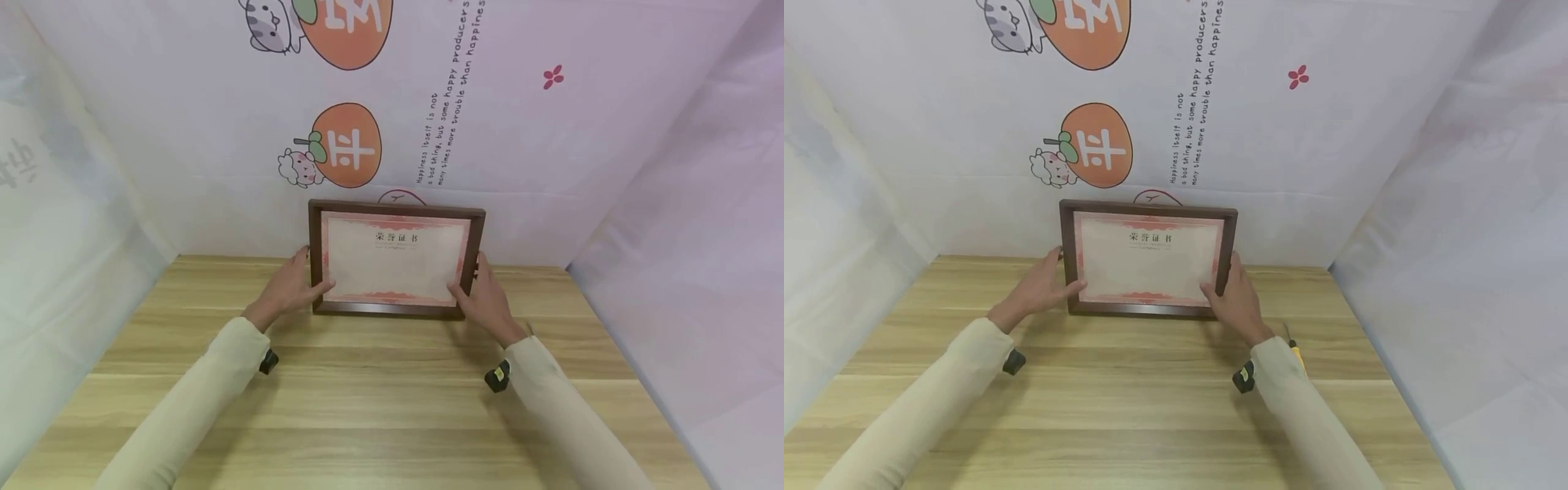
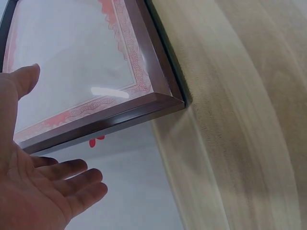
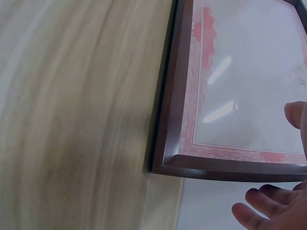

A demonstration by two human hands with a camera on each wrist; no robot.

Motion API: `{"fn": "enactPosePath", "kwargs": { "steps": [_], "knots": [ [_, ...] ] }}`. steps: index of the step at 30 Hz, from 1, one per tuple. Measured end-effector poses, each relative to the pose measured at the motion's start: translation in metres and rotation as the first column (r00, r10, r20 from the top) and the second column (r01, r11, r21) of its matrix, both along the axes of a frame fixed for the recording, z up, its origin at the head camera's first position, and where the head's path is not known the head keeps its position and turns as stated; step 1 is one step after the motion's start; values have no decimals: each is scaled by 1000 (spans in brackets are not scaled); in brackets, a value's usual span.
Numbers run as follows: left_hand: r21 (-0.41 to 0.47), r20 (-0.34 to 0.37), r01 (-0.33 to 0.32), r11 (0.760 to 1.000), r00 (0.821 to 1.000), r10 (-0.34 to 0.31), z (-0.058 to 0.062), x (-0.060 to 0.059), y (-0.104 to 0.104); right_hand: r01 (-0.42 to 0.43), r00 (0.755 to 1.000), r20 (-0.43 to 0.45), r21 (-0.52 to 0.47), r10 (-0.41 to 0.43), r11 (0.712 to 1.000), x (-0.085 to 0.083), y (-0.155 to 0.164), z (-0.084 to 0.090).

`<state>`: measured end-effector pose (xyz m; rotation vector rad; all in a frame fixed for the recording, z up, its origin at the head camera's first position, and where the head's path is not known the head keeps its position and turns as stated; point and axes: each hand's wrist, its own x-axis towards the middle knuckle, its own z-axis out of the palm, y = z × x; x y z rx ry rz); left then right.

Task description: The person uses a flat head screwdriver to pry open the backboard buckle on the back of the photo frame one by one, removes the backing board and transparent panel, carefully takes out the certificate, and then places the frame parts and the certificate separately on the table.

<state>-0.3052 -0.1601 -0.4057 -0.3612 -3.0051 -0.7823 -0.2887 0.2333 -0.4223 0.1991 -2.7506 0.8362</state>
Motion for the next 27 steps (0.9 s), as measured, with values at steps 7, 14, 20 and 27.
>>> {"fn": "enactPosePath", "kwargs": {
  "steps": [7, 14, 20, 27],
  "knots": [
    [11, 8, 0, 1000, 1000, 0, 5, -10, 1, -17, 999, 39, -55, 19, 998, -10, 2, 5],
    [63, 25, -10, 998, 1000, 8, 9, -18, 1, 39, 989, 144, -121, -22, 992, -20, 4, 8],
    [109, 31, -8, 994, 1000, 4, 12, -24, 1, 63, 983, 180, -137, -37, 989, -28, 6, 11],
    [84, 38, -6, 996, 999, 3, 17, -29, 4, 77, 980, 194, -144, -48, 987, -28, 4, 17]
  ]
}}
